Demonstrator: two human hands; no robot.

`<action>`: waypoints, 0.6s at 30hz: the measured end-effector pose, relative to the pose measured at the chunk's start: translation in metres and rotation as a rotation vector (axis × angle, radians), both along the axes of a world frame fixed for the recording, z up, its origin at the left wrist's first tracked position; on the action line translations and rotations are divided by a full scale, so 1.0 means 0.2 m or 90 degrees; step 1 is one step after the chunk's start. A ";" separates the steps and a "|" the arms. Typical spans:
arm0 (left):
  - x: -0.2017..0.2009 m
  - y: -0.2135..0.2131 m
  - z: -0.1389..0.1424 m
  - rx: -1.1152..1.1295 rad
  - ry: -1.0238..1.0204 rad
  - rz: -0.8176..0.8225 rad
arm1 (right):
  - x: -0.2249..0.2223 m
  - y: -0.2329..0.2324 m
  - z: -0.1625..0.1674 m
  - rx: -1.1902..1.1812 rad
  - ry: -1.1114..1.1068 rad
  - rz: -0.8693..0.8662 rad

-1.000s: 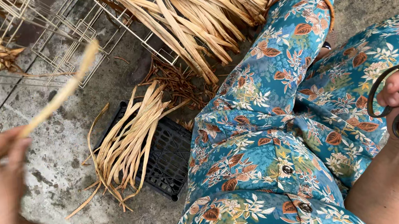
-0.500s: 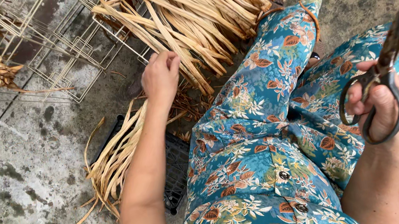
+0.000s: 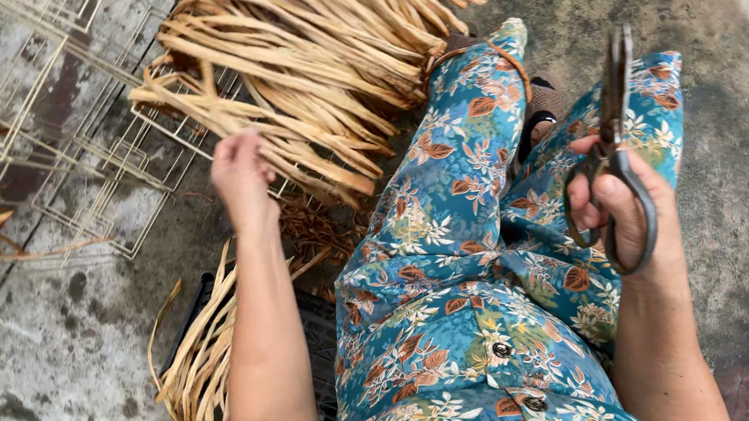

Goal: The person sits on the ground and trims the ends off long dried palm leaf strips using scissors. They pull individual strips from a pile, cut off the darkened tip sections, and place the trimmed strips onto a wire rack, letting cut scraps fall to the ground.

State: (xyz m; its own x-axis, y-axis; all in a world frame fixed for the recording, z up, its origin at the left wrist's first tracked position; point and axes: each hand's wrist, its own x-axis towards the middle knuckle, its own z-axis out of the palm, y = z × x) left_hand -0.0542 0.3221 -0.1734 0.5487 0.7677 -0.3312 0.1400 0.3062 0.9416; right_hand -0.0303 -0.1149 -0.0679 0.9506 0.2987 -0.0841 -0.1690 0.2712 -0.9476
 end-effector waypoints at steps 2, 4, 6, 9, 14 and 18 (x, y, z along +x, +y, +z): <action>-0.06 -0.03 0.14 -0.187 -0.207 0.050 | 0.00 0.01 -0.01 -0.013 -0.004 0.012; -0.15 -0.08 0.30 -0.320 -0.409 0.095 | -0.01 0.02 -0.02 -0.013 0.023 0.034; -0.21 -0.18 0.43 -0.369 -0.457 0.055 | -0.03 0.06 -0.03 -0.005 0.026 0.061; -0.27 -0.43 0.53 -0.394 -0.487 -0.085 | -0.06 0.11 -0.03 0.041 -0.001 0.082; -0.35 -0.86 0.51 -0.472 -0.414 -0.260 | -0.08 0.13 0.03 0.145 -0.076 0.018; -0.37 -1.03 0.45 -0.562 -0.285 -0.303 | -0.07 0.09 0.10 0.189 -0.039 -0.103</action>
State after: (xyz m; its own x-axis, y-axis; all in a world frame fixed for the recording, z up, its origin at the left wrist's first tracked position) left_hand -0.1275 0.1168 -0.0825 0.9336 0.0363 -0.3565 0.1225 0.9026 0.4127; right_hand -0.0444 -0.0961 -0.0481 0.9884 0.1458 0.0430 -0.0457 0.5549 -0.8307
